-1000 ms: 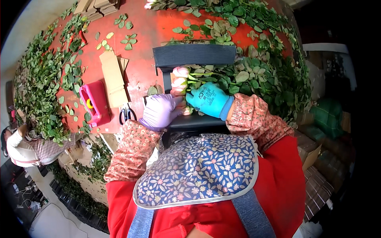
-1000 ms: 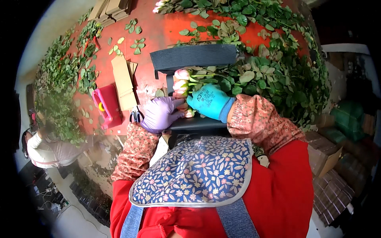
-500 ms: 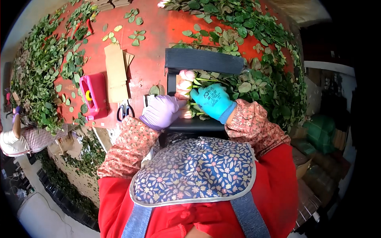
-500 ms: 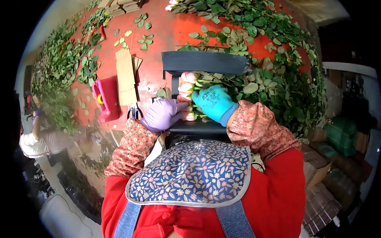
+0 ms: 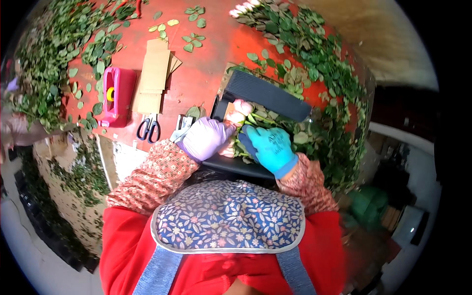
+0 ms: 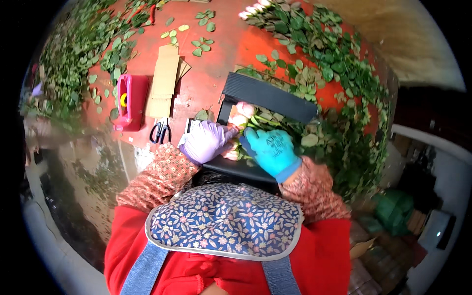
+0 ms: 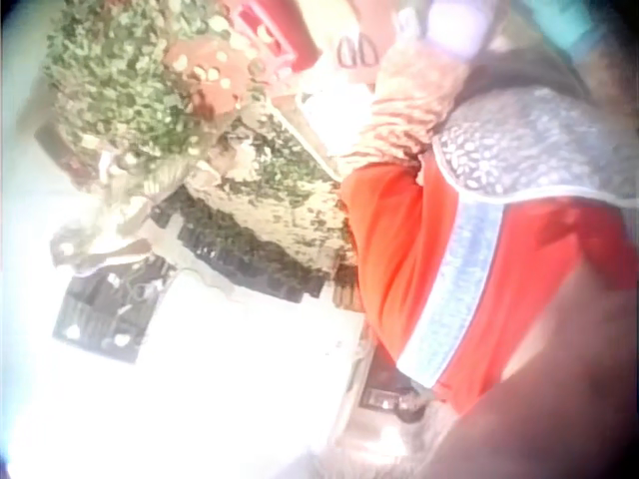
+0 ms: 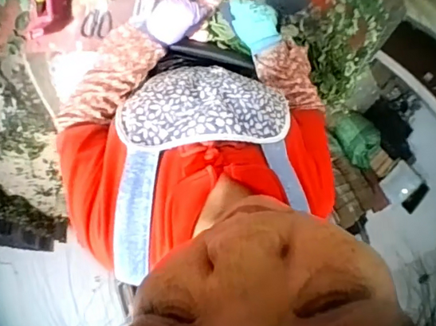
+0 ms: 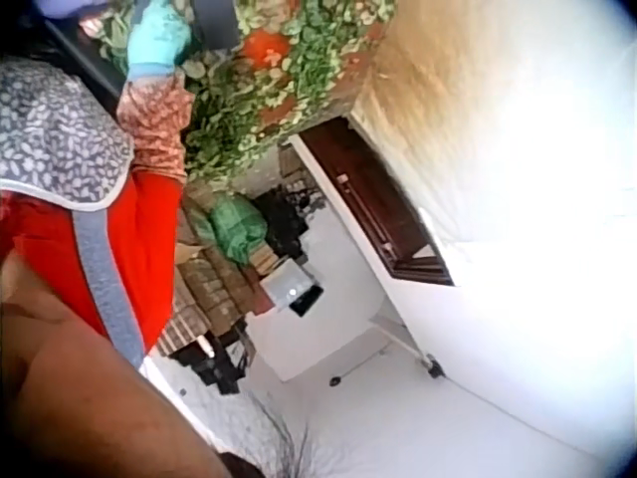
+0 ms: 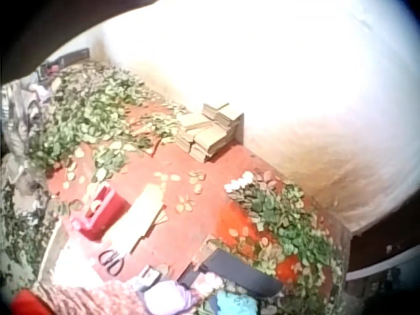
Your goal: The person places roses one at a time into a black cardboard floral box, arranging them in a row and securing them with a black cardboard insert and tape.
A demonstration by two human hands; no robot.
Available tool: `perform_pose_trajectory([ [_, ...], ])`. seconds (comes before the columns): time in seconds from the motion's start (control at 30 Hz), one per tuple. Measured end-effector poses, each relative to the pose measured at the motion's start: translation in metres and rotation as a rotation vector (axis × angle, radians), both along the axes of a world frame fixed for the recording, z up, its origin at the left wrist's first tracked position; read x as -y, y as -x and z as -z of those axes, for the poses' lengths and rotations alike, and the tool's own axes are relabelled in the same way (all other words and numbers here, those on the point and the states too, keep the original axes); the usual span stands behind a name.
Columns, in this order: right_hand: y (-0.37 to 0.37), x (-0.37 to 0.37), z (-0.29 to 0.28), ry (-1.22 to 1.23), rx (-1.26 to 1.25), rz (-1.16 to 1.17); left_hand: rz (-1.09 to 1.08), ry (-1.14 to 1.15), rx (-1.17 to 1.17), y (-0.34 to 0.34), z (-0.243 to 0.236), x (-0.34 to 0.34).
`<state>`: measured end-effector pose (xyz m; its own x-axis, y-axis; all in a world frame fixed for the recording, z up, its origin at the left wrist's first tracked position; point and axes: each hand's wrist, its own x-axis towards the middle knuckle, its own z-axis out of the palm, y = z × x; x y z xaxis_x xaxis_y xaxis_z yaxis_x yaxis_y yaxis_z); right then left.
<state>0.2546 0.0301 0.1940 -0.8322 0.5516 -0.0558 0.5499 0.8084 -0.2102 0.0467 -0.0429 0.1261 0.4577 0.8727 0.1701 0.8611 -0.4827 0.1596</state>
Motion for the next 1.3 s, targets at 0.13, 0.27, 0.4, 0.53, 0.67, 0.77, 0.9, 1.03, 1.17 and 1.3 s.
perform_pose_trajectory([
  [0.13, 0.004, -0.011, 0.001, -0.031, -0.043, 0.137, -0.043, 0.064, 0.086, -0.004, -0.002, -0.001],
  [0.27, 0.006, -0.016, 0.025, 0.047, 0.149, 0.142, -0.031, 0.018, 0.173, -0.004, 0.009, -0.001],
  [0.4, 0.005, -0.017, 0.033, 0.075, 0.202, 0.123, -0.034, 0.195, 0.127, -0.003, 0.004, 0.002],
  [0.53, -0.003, -0.022, 0.045, 0.099, 0.075, 0.117, -0.058, 0.188, 0.187, -0.006, 0.008, 0.001],
  [0.67, 0.003, -0.022, 0.043, 0.103, 0.125, 0.061, -0.045, 0.253, 0.176, -0.005, 0.000, -0.002],
  [0.77, 0.009, -0.022, 0.037, 0.077, 0.228, 0.011, -0.096, 0.062, 0.292, -0.006, 0.003, -0.001],
  [0.9, 0.007, -0.021, 0.039, 0.044, 0.269, -0.009, -0.181, 0.151, 0.382, -0.009, -0.010, -0.004],
  [1.03, 0.005, -0.019, 0.039, 0.027, 0.273, 0.016, -0.095, 0.186, 0.280, -0.009, -0.001, -0.006],
  [1.17, 0.009, -0.021, 0.009, 0.067, 0.040, 0.040, -0.075, 0.102, 0.296, -0.008, 0.002, -0.007],
  [1.3, 0.002, -0.024, -0.004, 0.029, 0.073, 0.176, -0.079, 0.128, 0.319, -0.008, 0.000, -0.009],
])
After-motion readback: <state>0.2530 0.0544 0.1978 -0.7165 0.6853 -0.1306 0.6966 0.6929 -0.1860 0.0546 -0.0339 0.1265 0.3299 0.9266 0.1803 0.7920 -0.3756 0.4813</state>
